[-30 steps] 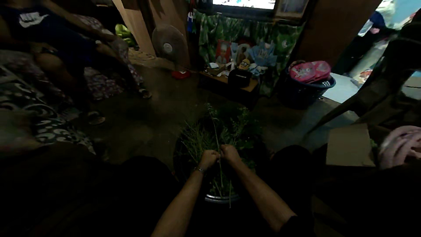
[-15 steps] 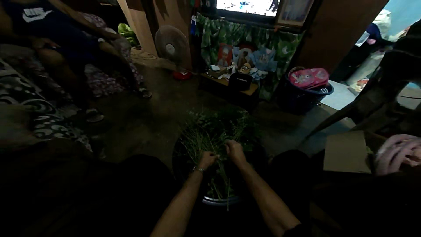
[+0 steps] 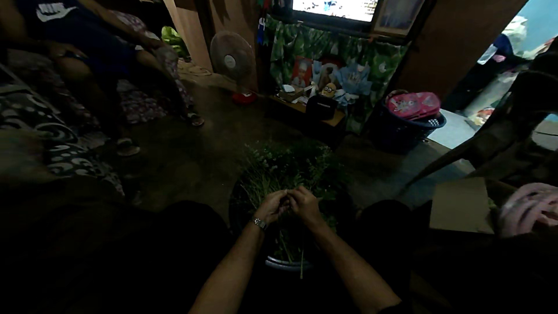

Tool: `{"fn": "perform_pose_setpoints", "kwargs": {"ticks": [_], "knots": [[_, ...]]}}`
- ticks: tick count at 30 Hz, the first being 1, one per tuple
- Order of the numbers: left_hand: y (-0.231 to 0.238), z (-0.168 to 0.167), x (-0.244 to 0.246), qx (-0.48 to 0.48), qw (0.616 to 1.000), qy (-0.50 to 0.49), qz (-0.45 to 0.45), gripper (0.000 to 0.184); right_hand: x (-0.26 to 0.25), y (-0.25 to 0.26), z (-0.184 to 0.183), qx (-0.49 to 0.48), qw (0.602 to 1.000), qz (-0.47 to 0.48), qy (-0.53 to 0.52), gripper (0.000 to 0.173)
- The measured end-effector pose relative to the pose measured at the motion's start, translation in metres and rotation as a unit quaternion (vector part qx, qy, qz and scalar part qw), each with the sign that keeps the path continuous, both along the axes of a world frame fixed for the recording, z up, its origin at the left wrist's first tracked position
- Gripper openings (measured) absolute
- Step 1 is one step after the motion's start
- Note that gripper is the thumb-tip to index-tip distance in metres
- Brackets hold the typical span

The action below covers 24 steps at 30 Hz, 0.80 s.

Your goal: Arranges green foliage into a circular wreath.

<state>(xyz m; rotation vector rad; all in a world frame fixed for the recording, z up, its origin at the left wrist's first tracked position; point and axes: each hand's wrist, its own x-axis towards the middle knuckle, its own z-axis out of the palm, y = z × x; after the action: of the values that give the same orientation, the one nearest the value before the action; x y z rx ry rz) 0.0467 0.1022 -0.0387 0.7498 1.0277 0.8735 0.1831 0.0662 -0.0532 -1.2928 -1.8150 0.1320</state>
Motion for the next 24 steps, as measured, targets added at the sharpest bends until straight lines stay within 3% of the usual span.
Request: {"fn": "perform_pose_setpoints", "kwargs": {"ticks": [5,8,13,16,20,24], "knots": [[-0.001,0.007,-0.003,0.001,1.0,-0.024,-0.003,0.021,-0.004,0.0,0.001,-0.035,0.996,0.021,0.081,0.022],[-0.001,0.009,-0.003,0.025,0.999,-0.015,0.018,0.016,-0.004,-0.003,0.007,-0.111,0.978,0.051,0.17,0.03],[-0.003,0.009,-0.005,0.133,0.983,0.12,-0.041,0.022,-0.011,-0.008,0.024,-0.26,0.874,0.012,0.41,0.035],[-0.009,0.017,-0.004,0.174,0.958,0.195,-0.116,0.026,-0.003,-0.003,0.026,-0.341,0.842,0.008,0.417,0.047],[-0.009,0.014,0.0,0.179,0.963,0.165,-0.115,0.023,0.002,0.002,0.025,-0.331,0.847,0.004,0.417,0.029],[-0.011,0.015,0.0,0.189,0.963,0.157,-0.108,0.022,0.006,0.007,0.023,-0.319,0.85,-0.017,0.419,0.026]]}}
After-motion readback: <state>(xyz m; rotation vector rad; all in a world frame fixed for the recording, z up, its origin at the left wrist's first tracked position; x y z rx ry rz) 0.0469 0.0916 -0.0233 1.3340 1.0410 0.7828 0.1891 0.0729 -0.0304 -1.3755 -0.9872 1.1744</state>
